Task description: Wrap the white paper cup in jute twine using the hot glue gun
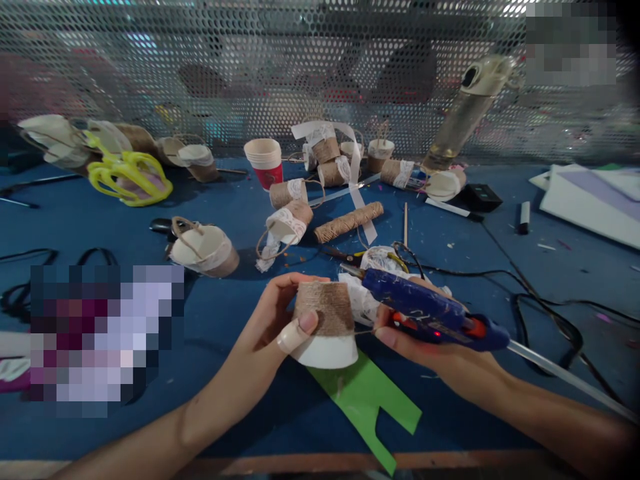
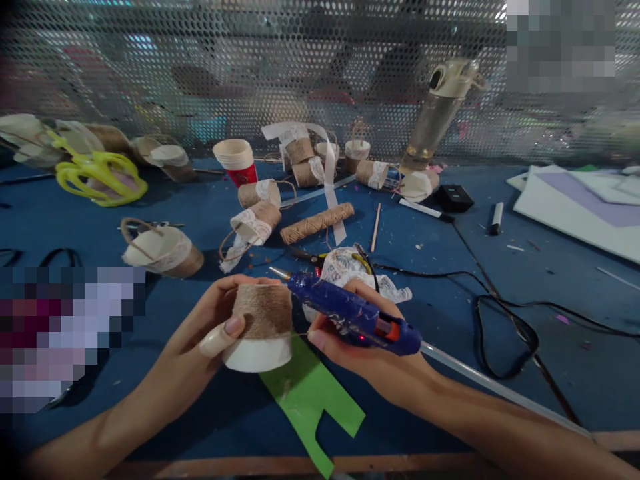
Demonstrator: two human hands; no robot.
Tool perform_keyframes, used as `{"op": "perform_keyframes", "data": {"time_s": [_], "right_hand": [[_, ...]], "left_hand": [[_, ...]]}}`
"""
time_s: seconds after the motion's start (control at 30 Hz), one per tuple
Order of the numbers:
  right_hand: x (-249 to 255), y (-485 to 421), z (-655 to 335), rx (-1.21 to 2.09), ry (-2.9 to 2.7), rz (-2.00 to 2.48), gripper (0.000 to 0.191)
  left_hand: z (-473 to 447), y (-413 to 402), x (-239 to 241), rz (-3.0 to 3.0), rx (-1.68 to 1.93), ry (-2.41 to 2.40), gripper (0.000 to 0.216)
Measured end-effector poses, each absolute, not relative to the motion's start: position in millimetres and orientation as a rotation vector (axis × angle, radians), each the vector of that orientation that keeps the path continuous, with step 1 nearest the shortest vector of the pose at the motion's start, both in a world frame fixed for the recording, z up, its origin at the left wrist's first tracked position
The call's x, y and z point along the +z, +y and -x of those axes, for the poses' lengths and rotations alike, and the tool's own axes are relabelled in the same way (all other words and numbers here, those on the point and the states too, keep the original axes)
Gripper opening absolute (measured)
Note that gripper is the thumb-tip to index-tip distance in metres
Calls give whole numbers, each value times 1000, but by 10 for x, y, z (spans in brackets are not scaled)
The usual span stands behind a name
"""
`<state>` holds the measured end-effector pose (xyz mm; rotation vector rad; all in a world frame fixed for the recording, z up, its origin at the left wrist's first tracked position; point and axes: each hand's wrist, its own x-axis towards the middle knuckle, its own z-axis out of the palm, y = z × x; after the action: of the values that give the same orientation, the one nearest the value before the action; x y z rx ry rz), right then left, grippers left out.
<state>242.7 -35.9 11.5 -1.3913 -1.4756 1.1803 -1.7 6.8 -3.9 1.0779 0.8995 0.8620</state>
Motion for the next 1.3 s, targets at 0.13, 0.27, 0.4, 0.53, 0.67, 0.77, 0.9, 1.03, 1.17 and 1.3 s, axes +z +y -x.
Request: {"op": "perform_keyframes", "data": {"time_s": [0.13,0.27,0.4,0.53,0.67,0.77,0.9,1.03,1.17,1.3], "right_hand": [[120,-360,-2431,1362,-1375,1449,21],[117,-362,-2416,1353,-1358,1470,18],[134,-347,-2373,1331,-1316,1457,13],[151,-337,-2352,1359,-1306,1448,13],[131,-342,-2357,1377,-1298,1425,12],[108,-351,-2370,1407,-1280,1429,11],[93,-359,-2380,1419,-1252,1445,9],[95,-351,-2366,1455,-1226,1430,9],[115,-343,-2351,1487,-1203,1445,9],[135,-349,-2343,1479,-1186,1464,10]], "left_hand": [[18,63,-33,-1135,854,873,25],[41,45,-53,-1145,852,837,26],[51,35,-83,-1147,864,785,26],[40,32,-100,-1145,876,747,28],[33,21,-105,-1144,887,723,28],[33,18,-116,-1156,912,710,29],[33,25,-134,-1170,914,687,32],[39,25,-149,-1187,922,673,34],[45,17,-155,-1194,920,672,35],[31,9,-139,-1173,934,631,35]]}}
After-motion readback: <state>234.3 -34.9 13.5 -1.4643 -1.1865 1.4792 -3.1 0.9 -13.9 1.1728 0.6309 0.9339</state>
